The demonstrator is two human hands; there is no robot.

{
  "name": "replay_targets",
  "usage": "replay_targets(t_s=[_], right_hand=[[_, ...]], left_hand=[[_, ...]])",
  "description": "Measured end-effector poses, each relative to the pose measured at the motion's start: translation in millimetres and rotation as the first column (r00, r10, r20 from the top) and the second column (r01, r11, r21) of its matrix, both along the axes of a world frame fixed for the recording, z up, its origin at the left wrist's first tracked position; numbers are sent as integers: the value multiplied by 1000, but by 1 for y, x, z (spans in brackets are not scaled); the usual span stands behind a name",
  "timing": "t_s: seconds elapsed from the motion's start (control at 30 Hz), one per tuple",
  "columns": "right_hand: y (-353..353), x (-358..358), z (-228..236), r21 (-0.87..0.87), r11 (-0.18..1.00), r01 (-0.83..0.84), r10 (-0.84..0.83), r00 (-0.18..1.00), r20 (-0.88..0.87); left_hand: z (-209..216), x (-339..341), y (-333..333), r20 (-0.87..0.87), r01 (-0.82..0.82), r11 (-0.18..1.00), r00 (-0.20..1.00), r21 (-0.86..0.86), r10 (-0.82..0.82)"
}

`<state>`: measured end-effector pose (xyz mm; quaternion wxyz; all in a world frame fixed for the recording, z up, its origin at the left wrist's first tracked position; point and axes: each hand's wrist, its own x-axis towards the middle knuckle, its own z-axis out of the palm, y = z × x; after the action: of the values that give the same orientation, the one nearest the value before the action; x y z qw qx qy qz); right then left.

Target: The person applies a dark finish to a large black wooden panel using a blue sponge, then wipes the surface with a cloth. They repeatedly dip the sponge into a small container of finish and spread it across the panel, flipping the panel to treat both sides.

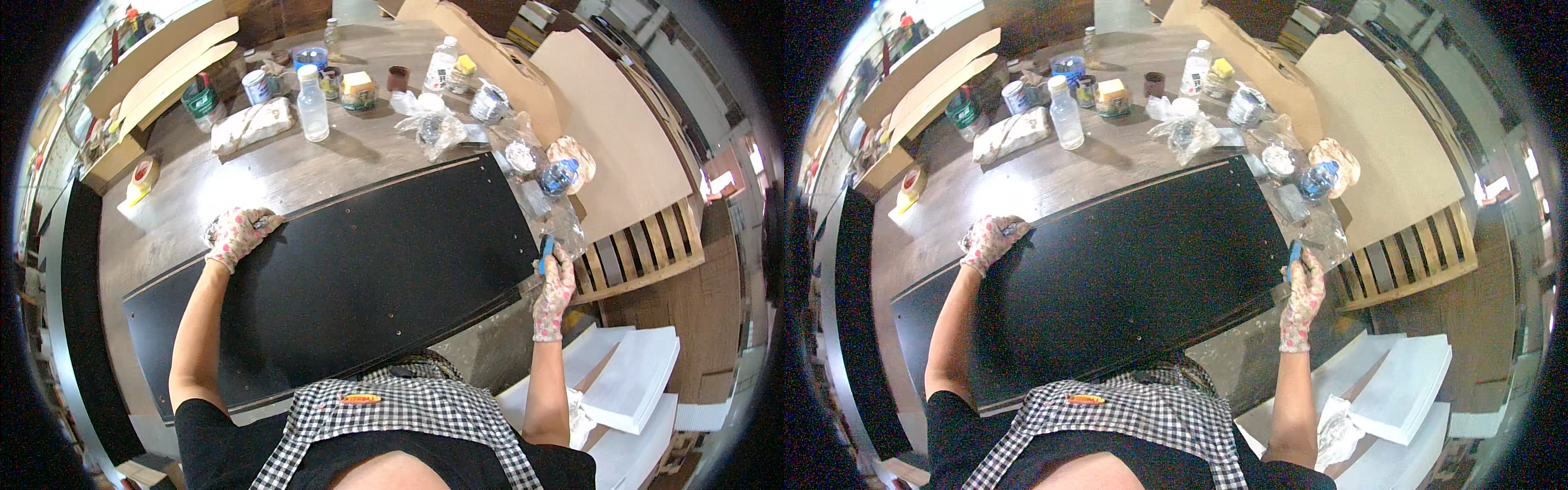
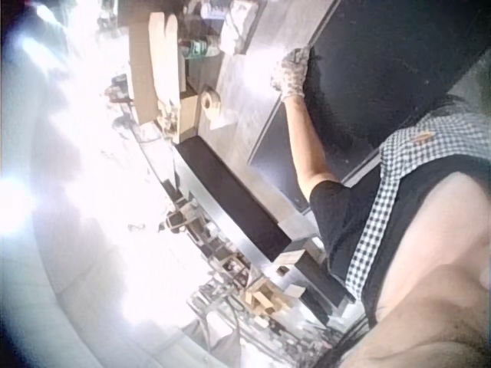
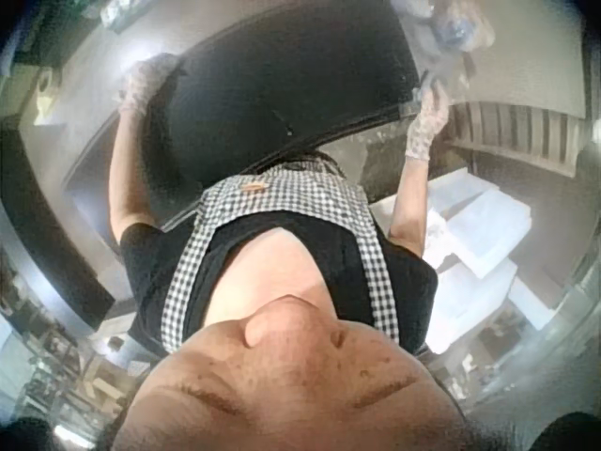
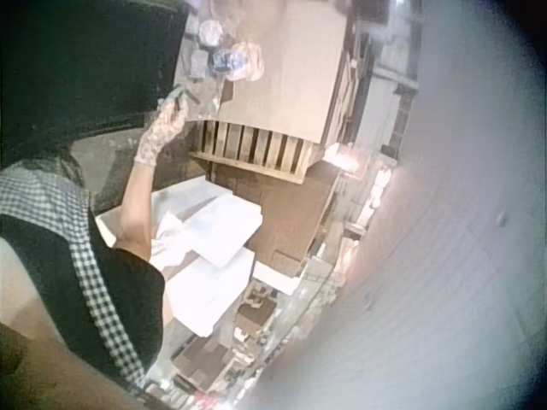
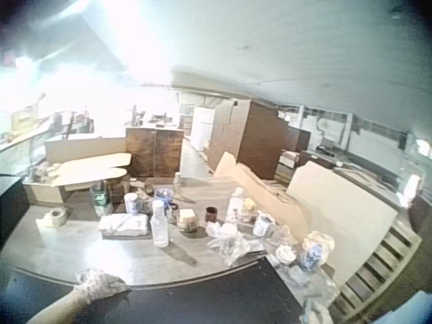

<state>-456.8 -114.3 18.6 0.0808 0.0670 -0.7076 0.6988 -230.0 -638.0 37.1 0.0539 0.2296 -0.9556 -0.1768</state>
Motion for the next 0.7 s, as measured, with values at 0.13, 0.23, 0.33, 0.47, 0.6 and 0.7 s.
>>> replay_targets(t_s=[0.13,0.23,0.33,0.47,0.6,0.7], right_hand=[[-23,-39,-15,103,995,10,-1,996,-91],[-39,-67,-31,78,997,8,7,981,-193],[-53,-86,-49,128,991,46,-36,996,-78],[-61,-92,-60,-2,1000,2,-2,988,-155],[-61,-89,-56,-91,996,13,-28,985,-169],[-57,-88,-52,-142,989,37,-52,994,-99]], left_hand=[[-26,17,-32,-540,-64,962,817,266,203],[9,43,-61,-573,-384,880,670,279,473],[79,74,-51,-800,50,814,229,579,555],[110,84,44,-717,5,911,618,412,321],[63,40,113,-130,473,877,878,87,-461],[49,20,124,-142,457,808,888,372,-437]])
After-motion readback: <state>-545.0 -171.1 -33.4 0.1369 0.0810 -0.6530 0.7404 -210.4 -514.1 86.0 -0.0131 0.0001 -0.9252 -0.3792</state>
